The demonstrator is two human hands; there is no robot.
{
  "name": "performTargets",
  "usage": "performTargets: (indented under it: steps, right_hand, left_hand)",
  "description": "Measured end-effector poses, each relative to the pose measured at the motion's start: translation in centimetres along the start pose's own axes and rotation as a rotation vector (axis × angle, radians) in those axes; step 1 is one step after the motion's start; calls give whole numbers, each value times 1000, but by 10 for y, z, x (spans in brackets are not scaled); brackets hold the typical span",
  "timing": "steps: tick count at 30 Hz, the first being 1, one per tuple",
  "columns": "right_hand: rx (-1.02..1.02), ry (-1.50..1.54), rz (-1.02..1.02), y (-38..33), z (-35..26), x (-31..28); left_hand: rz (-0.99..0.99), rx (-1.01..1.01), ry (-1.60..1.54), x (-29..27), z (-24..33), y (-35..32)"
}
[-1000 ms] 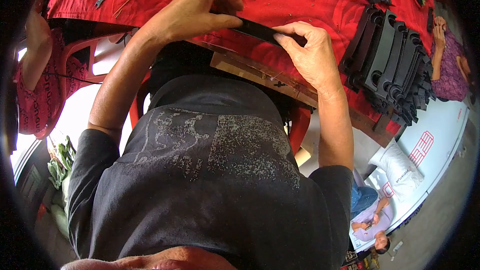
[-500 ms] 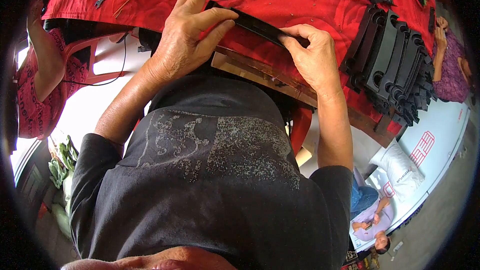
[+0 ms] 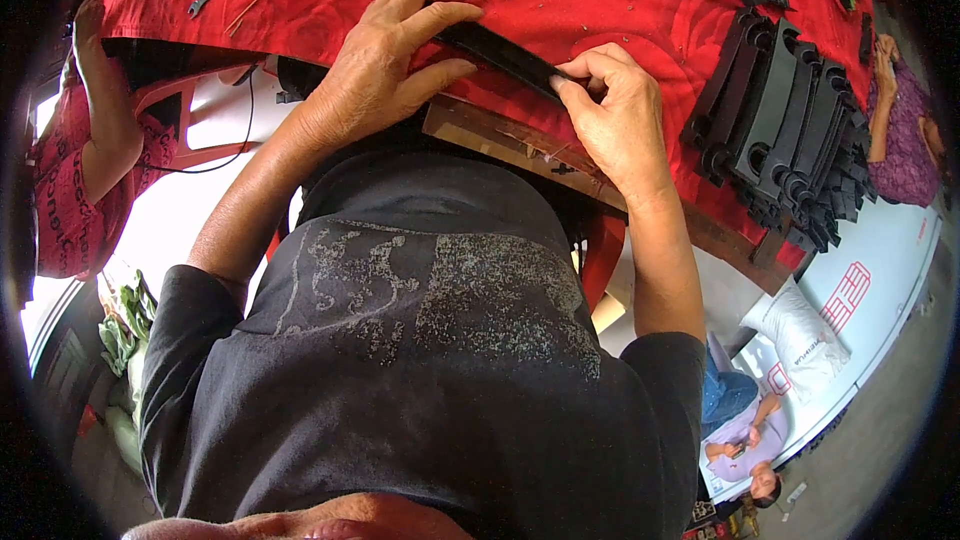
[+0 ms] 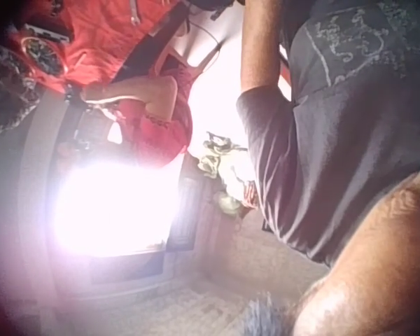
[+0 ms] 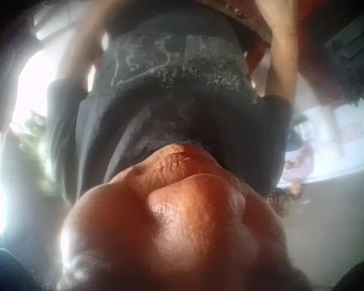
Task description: The person assembles black plastic parts by hand, inserting components into the casing and adjusting them using a small wrench.
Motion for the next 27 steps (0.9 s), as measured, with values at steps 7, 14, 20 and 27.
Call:
performTargets:
  steps: [7,14,20,27]
  right_hand:
    - [-15,-71,-51,4,-4,-1]
    - [-2,-77,-67,5,-4,-1]
    - [6,-87,-64,6,-4,-1]
    - [7,-95,-60,5,-4,-1]
  left_hand:
    - [25,-3,-137,8,-3,4]
    - [149,6,3,-3,13,3]
    - [162,54,34,-4,26,-2]
    - [198,-48,117,-4,20,17]
Point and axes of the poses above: each hand's wrist, its own y-axis towards the middle knuckle, its own x-axis out of the palm, z = x × y, the point moved 6 cm from there along y, towards the middle knuckle, and after that the axes turned 3 degrees about -x, right-handed, at the moved point
